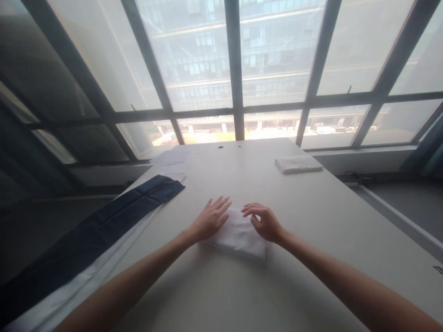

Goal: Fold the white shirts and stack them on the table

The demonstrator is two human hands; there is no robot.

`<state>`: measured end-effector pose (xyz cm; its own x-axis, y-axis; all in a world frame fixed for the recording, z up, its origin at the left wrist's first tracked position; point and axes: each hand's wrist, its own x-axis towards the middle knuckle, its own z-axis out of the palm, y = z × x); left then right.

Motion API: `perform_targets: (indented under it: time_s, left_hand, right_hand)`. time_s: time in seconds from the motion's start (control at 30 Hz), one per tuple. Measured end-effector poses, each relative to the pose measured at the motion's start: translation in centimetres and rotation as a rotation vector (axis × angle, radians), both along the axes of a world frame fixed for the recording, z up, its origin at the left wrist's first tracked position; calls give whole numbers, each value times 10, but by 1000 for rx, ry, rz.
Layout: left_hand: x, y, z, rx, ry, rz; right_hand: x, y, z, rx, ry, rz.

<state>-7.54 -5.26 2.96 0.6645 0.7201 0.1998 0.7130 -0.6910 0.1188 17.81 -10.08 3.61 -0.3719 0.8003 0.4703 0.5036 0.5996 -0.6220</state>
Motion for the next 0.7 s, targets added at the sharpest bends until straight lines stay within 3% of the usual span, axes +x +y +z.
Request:
perform_targets:
  time_s: [0.07,0.1,0.23,0.4,0.5,0.6,0.7]
  left_hand:
    - [15,-9,3,-10,3,-118]
    - [21,-12,2,-22,10,-145]
    - [22,-10,-6,-79,29,-116]
    - [-20,6,-11,-225,20,56]
    - [-47,12,-12,-310,-114,157]
    - [-68,12,-8,-307,-395,292]
    - [-84,4,5,-424,-616,433]
  right_hand:
    - [-21,-6,-5,25,-44,-256]
    - [-32,-11,-10,11,-122,-309]
    - [-47,-37,-33,-62,-426,-267]
    - [-6,-60,-48,-122,-509,-228]
    - [21,-63,-46,-194,-373,-261]
    - [44,-62,-40,-287,-57,-434]
    - [61,-69,-29,-543,282,-500]
